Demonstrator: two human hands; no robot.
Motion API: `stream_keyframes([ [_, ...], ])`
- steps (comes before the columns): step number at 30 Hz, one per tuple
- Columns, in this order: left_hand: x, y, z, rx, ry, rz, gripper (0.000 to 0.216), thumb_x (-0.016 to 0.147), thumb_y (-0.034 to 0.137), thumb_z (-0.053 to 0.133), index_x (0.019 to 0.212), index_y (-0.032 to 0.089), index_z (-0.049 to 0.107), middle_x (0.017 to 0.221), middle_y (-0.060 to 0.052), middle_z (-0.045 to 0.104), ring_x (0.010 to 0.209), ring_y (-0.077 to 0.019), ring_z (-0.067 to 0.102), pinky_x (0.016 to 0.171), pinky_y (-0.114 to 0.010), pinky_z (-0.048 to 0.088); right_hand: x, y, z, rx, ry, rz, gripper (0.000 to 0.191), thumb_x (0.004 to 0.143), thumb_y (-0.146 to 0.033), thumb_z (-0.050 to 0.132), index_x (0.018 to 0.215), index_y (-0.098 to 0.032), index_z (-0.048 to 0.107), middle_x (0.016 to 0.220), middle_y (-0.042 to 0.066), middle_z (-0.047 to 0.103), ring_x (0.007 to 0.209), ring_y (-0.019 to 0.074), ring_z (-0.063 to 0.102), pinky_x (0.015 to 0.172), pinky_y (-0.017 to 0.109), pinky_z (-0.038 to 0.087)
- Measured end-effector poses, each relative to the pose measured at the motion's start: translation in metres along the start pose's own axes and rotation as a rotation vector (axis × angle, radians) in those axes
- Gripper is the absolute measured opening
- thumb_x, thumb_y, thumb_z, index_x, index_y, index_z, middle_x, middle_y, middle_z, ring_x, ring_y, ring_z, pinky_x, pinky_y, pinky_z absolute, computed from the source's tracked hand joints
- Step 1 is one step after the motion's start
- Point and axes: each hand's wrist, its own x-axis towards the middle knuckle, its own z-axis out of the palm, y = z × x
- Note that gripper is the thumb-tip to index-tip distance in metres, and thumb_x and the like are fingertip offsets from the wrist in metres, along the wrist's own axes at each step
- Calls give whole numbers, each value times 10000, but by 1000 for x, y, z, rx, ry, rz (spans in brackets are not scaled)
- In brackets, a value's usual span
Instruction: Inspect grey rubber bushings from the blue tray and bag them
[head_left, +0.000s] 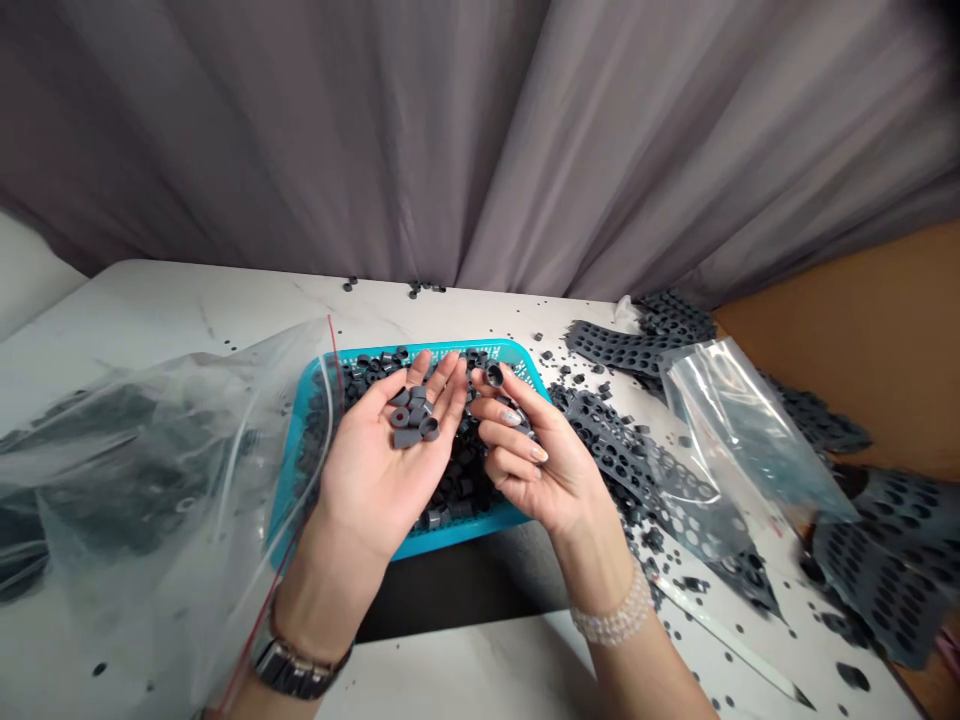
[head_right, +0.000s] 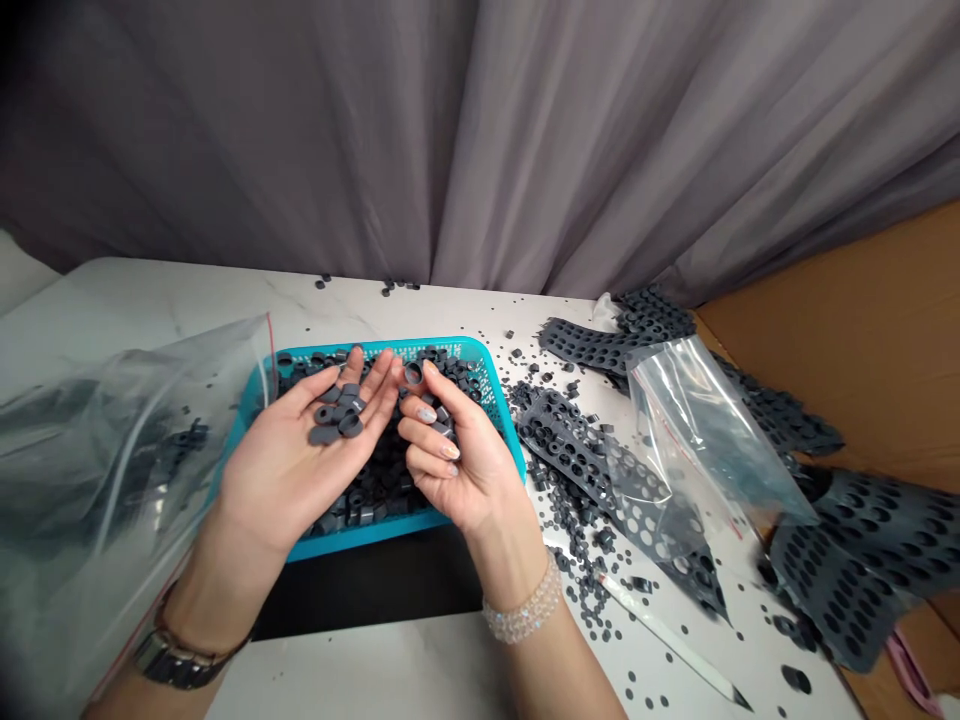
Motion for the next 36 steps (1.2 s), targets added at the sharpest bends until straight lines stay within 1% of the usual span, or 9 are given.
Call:
stream_keyframes([
  [3, 5, -1, -5, 29, -6, -18, 225, 910, 126, 363, 952, 115, 584, 922, -99, 639, 938, -176, 651, 786, -292, 571, -1, 6, 6, 28, 30, -39, 313, 958, -333, 378, 799, -117, 540, 525, -81, 448, 302, -20, 274, 276, 99, 206],
  [5, 8, -2, -8, 99, -53, -27, 198, 893, 112, 391, 908, 112, 588, 812, -63, 609, 757, -127, 638, 622, -213, 556, -2, 11, 11, 11, 66, -86, 309, 946, -354, 410, 808, -116, 550, 522, -85, 452, 298, -23, 263, 271, 101, 198],
  [8, 9, -1, -12, 189, -157, -73, 177, 873, 100, 426, 874, 98, 602, 639, 6, 493, 496, -56, 486, 347, -131, 361, -2, 18, 16, -31, 132, -170, 284, 924, -326, 472, 722, -135, 531, 490, -96, 417, 295, -20, 250, 267, 105, 178],
  [10, 8, 0, -13, 235, -230, -118, 178, 873, 113, 442, 899, 94, 617, 601, 34, 430, 421, -32, 379, 290, -125, 265, -2, 21, 19, -59, 157, -213, 295, 911, -300, 499, 659, -147, 503, 473, -100, 394, 294, -18, 234, 265, 106, 166],
  [13, 4, 1, -12, 334, -310, -149, 192, 870, 140, 485, 981, 119, 640, 586, 53, 396, 397, -18, 321, 279, -105, 234, -2, 24, 20, -100, 176, -267, 272, 880, -291, 550, 647, -157, 507, 471, -105, 386, 293, -17, 200, 260, 104, 154],
  [18, 1, 1, -9, 508, -338, -108, 212, 833, 142, 566, 1022, 167, 657, 585, 59, 391, 413, -11, 328, 299, -82, 219, 1, 28, 18, -150, 208, -319, 249, 827, -288, 618, 639, -166, 509, 471, -110, 377, 295, -17, 190, 258, 101, 160],
  [24, 4, 1, -13, 644, -353, -52, 52, 801, 157, 619, 823, 145, 665, 584, 65, 359, 435, -5, 306, 322, -78, 200, 4, 31, 14, -194, 235, -353, 242, 830, -312, 607, 661, -163, 520, 479, -105, 379, 301, -16, 199, 270, 106, 154],
  [27, 5, 1, -15, 666, -349, -36, 78, 801, 159, 617, 727, 137, 626, 586, 63, 360, 440, -8, 299, 324, -83, 197, 5, 32, 13, -209, 234, -358, 252, 833, -322, 603, 659, -160, 519, 483, -104, 376, 306, -16, 194, 274, 109, 148],
  [36, 5, 1, -13, 681, -324, -32, 109, 816, 157, 592, 711, 129, 588, 587, 59, 367, 442, -10, 285, 330, -93, 183, 6, 33, 15, -254, 230, -379, 255, 826, -309, 610, 649, -156, 509, 498, -100, 381, 322, -17, 199, 293, 119, 140],
])
